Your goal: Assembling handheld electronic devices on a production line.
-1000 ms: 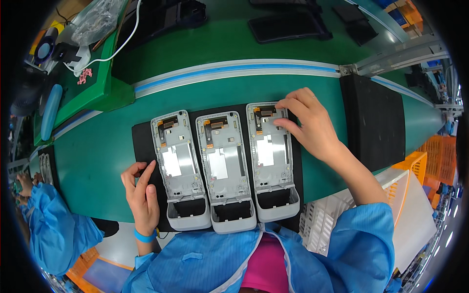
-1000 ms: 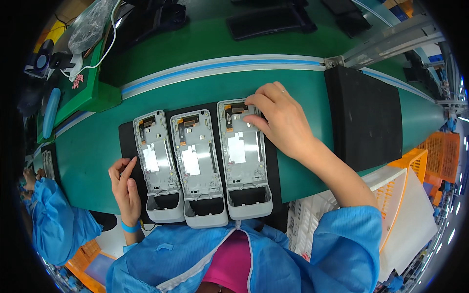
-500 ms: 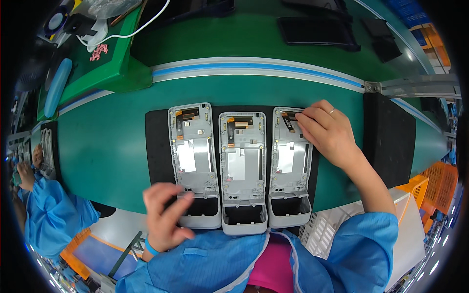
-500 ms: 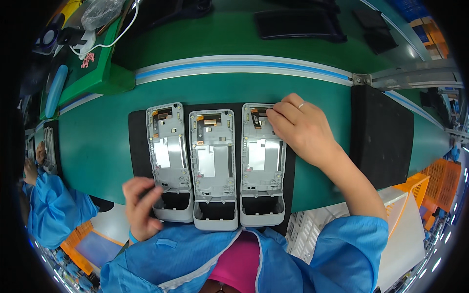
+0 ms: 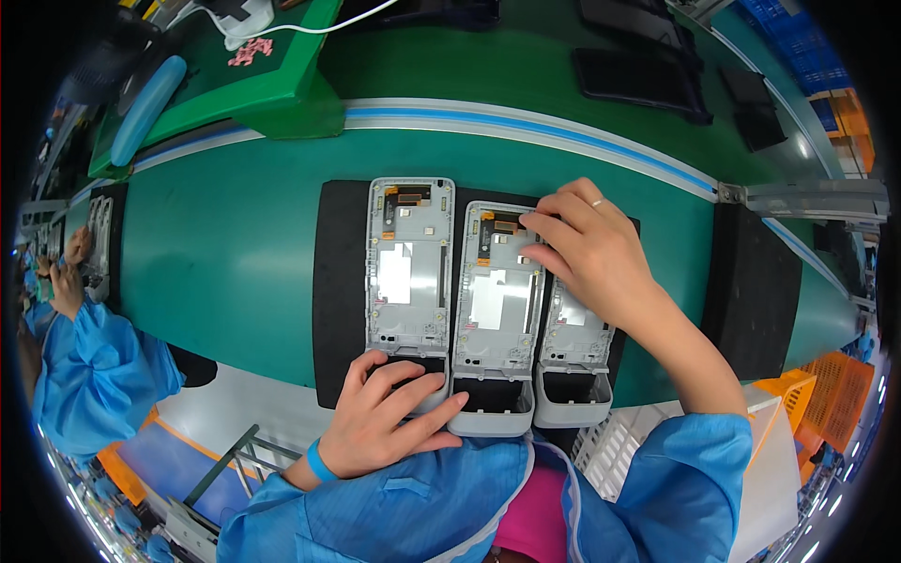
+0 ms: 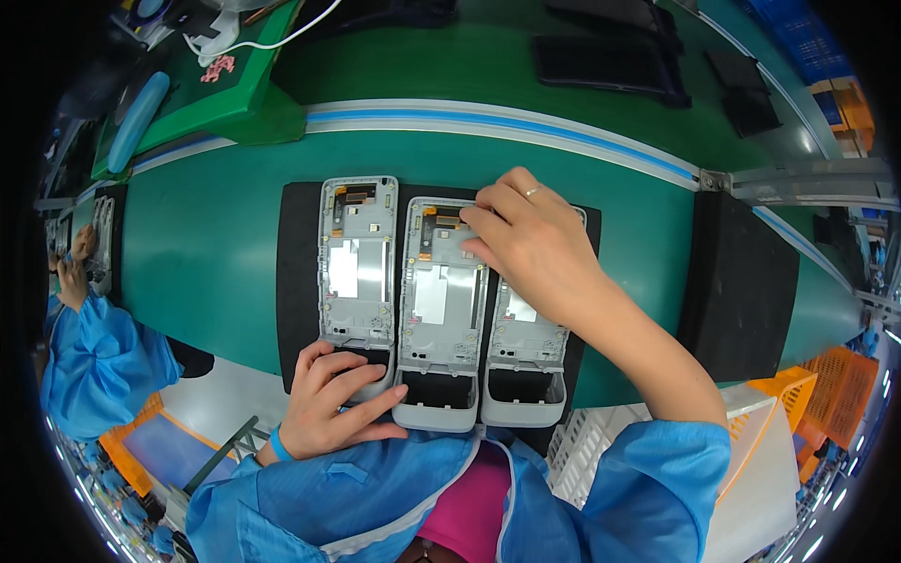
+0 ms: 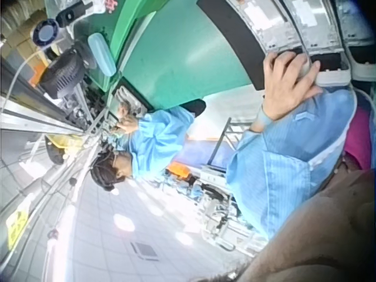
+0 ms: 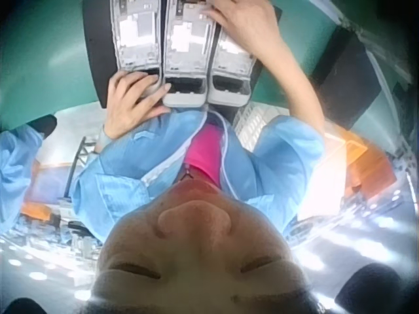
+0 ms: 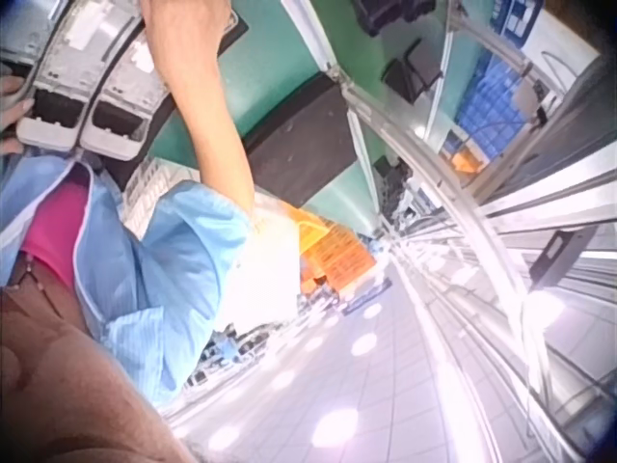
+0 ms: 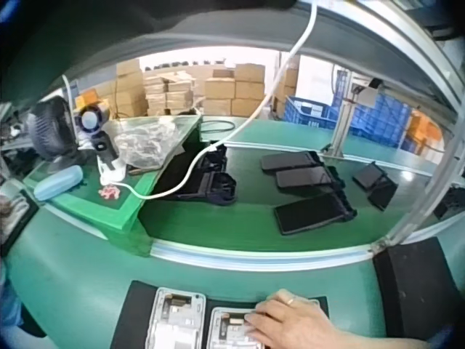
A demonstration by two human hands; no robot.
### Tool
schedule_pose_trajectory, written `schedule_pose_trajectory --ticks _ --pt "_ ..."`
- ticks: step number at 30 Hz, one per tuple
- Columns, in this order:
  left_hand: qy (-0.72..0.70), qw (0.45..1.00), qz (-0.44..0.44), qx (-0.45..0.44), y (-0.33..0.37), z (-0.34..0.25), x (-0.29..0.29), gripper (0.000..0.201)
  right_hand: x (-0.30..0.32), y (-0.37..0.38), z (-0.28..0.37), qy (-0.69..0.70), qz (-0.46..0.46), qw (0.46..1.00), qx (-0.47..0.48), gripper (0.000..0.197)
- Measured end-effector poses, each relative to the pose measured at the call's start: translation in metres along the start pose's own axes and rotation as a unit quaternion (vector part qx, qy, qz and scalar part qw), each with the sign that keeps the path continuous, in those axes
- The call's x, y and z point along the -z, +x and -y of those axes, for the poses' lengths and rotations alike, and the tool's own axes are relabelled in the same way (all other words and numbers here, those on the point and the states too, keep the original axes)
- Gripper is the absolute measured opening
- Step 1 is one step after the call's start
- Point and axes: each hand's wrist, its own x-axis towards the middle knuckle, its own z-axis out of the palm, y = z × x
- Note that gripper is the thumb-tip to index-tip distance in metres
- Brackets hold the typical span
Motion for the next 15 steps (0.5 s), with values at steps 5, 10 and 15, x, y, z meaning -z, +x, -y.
schedule_pose_trajectory --ticks 5,10,15 --pt "-0.016 1.0 -0.018 0.017 -0.007 0.005 -0.004 0.056 -0.009 0.011 -0.006 -0.007 0.01 0.999 0.033 0.024" --pt "-0.02 0.999 -0.026 0.009 -0.008 0.011 -0.004 0.055 -0.009 0.018 -0.003 -0.048 -0.006 0.992 0.113 0.022" --pt "-0.007 1.0 -0.03 -0.004 -0.009 0.016 -0.006 0.056 0.004 0.027 0.003 -0.062 0.056 0.989 0.121 0.022"
